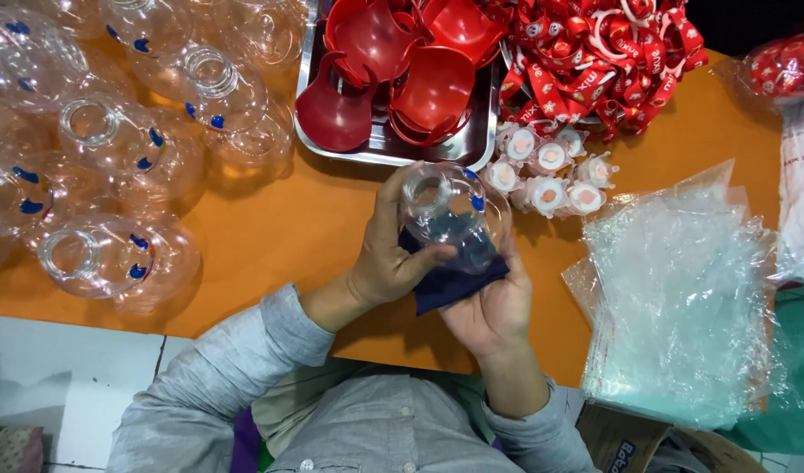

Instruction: Assembling plastic bottles by attaching a red strap handle to the neck of the bottle, using a cloth for grip.

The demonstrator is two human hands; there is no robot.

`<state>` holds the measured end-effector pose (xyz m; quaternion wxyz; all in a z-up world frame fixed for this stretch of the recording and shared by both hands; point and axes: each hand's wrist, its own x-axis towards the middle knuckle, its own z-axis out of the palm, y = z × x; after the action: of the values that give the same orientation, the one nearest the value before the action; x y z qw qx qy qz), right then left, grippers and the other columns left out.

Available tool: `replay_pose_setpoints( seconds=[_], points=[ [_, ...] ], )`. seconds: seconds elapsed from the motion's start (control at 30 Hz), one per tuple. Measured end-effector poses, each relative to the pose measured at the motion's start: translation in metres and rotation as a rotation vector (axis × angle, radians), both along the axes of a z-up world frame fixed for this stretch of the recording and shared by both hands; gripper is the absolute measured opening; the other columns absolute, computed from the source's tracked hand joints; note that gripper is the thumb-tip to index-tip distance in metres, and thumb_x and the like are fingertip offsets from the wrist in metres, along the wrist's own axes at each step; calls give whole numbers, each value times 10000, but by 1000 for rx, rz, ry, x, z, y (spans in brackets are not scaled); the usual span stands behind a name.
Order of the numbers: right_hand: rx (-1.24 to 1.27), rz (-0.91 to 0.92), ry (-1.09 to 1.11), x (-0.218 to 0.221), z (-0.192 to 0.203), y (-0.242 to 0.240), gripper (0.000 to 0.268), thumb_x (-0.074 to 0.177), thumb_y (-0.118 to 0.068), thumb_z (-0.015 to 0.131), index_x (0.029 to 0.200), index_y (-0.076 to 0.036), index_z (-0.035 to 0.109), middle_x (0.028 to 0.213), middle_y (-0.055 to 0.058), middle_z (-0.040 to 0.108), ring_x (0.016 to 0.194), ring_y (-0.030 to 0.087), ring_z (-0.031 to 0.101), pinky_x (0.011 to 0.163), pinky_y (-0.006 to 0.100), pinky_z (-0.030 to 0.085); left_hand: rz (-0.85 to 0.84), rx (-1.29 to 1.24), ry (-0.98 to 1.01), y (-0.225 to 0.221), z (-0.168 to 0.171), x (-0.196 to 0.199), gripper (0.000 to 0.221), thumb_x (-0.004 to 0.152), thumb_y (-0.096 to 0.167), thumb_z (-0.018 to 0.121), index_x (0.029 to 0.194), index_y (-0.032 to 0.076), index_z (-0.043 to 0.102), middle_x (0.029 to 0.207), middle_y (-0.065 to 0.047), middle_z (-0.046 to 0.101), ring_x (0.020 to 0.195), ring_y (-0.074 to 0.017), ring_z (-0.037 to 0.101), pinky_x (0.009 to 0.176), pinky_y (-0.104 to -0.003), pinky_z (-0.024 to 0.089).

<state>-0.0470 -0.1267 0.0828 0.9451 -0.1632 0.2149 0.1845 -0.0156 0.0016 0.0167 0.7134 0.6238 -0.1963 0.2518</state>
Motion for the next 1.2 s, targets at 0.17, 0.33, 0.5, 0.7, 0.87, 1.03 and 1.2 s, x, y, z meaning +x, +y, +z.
replay_pose_setpoints(
  seconds=[0.17, 0.33, 0.5, 0.7, 0.87, 1.03, 1.2],
  points=[
    [33, -27, -70, -10, -29, -12, 469, 1032, -383, 497, 1253, -8, 672, 1228, 198, 706, 1062, 293, 689, 1033, 492, 525, 116, 131, -167, -3, 16, 2, 840, 759, 292, 925, 1412, -2, 484, 1316, -193, 596, 1337, -436, 544, 1145, -534, 445],
    [-140, 14, -78, -15, -63, -27, 385, 1069, -237, 437, 1243, 6, 680, 1247, 198, 707, 1169, 299, 680, 1084, 468, 508, 182, 201, -217, 4, 24, 3, 782, 745, 274, 940, 1372, 15, 549, 1229, -193, 628, 1248, -475, 601, 1086, -581, 496],
    [-296, 38, -84, -21, -73, -37, 395, 1076, -234, 406, 1323, -29, 638, 1362, 166, 646, 1265, 267, 620, 1137, 447, 464, 336, 260, -235, 22, 32, 4, 753, 733, 346, 954, 1282, -24, 596, 1224, -205, 648, 1174, -474, 650, 1022, -553, 543],
    [-421, -5, -113, -11, -47, -42, 393, 1060, -231, 431, 1338, -38, 630, 1342, 181, 658, 1215, 324, 649, 1085, 511, 502, 457, 290, -117, 49, 27, 0, 787, 722, 434, 888, 1289, -34, 607, 1122, -176, 676, 1051, -355, 702, 973, -426, 560],
    [-501, 70, -180, 1, -54, -51, 316, 1045, -237, 498, 1201, -31, 680, 1159, 213, 733, 1031, 335, 734, 898, 515, 600, 398, 311, -17, 60, 16, 3, 775, 713, 367, 802, 1334, -30, 561, 1113, -215, 657, 1037, -409, 685, 949, -495, 546],
    [-786, 45, -322, 14, -17, -36, 208, 1007, -146, 604, 804, -102, 617, 567, 87, 641, 448, 162, 636, 407, 231, 515, 351, 330, 14, 63, 6, 4, 812, 695, 440, 743, 1331, -19, 533, 1131, -208, 652, 1062, -405, 672, 1073, -515, 453],
    [-1586, 152, -861, 24, 17, -34, 307, 1040, -259, 571, 1193, -38, 720, 794, 173, 679, 815, 191, 634, 740, 375, 556, 386, 341, 7, 64, -4, 7, 839, 656, 549, 756, 1273, 5, 591, 1028, -177, 656, 969, -358, 677, 1132, -487, 403]
  ],
)
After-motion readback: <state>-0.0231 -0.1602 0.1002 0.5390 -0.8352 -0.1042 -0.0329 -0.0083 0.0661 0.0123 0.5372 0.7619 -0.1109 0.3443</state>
